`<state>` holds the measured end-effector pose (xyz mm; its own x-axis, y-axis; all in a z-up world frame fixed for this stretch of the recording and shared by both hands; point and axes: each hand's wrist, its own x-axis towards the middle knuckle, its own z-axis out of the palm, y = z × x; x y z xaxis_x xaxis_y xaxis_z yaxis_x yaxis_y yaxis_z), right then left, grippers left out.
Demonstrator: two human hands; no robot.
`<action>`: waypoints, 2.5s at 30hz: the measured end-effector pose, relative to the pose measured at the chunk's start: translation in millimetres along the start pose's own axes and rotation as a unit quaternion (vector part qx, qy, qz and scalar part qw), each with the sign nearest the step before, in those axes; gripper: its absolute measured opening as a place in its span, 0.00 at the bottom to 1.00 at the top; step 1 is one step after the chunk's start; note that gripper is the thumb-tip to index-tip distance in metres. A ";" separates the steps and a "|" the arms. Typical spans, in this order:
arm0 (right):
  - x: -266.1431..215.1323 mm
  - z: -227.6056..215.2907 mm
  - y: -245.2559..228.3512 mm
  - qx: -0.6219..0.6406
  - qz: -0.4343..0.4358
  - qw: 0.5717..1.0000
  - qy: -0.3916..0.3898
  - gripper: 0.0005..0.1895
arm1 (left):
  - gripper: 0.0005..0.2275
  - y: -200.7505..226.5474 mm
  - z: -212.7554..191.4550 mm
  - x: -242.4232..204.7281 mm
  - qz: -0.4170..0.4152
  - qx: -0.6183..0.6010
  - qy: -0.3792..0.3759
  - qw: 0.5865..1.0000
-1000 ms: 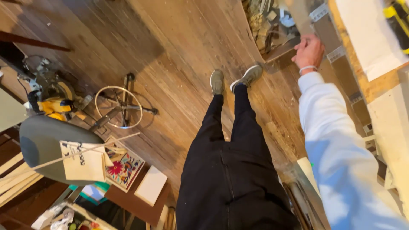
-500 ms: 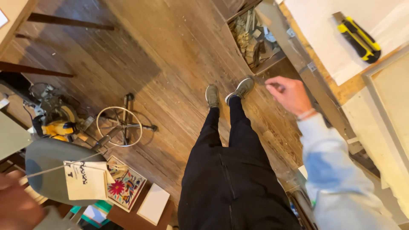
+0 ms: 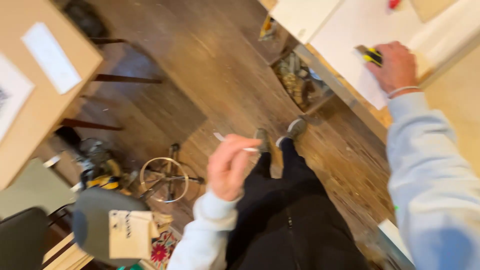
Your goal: Measuring and cutting thin plastic strips using a utility knife to be used as spacers in an art frame.
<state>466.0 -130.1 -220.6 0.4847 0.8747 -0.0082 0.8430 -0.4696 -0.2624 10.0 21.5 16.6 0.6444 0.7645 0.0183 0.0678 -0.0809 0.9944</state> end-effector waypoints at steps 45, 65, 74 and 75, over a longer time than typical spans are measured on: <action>-134.9 -277.2 -320.0 0.215 -0.303 0.921 0.115 0.19 | 0.11 63.9 34.9 -7.0 0.266 -0.103 -0.088 0.954; -138.2 -284.9 -312.4 0.193 -0.321 0.919 0.120 0.16 | 0.09 75.0 36.2 -4.7 0.287 -0.066 -0.106 0.950; -137.9 -278.2 -306.3 0.207 -0.338 0.908 0.133 0.15 | 0.10 79.9 35.4 -5.5 0.300 -0.039 -0.100 0.948; -137.3 -277.7 -305.0 0.218 -0.345 0.903 0.136 0.15 | 0.10 80.9 35.5 -5.9 0.304 -0.030 -0.100 0.947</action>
<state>207.2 -140.4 128.5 -0.0318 0.8514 0.5236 0.8227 0.3197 -0.4700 38.8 -12.2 93.2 0.6827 0.4508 0.5751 -0.4016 -0.4259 0.8107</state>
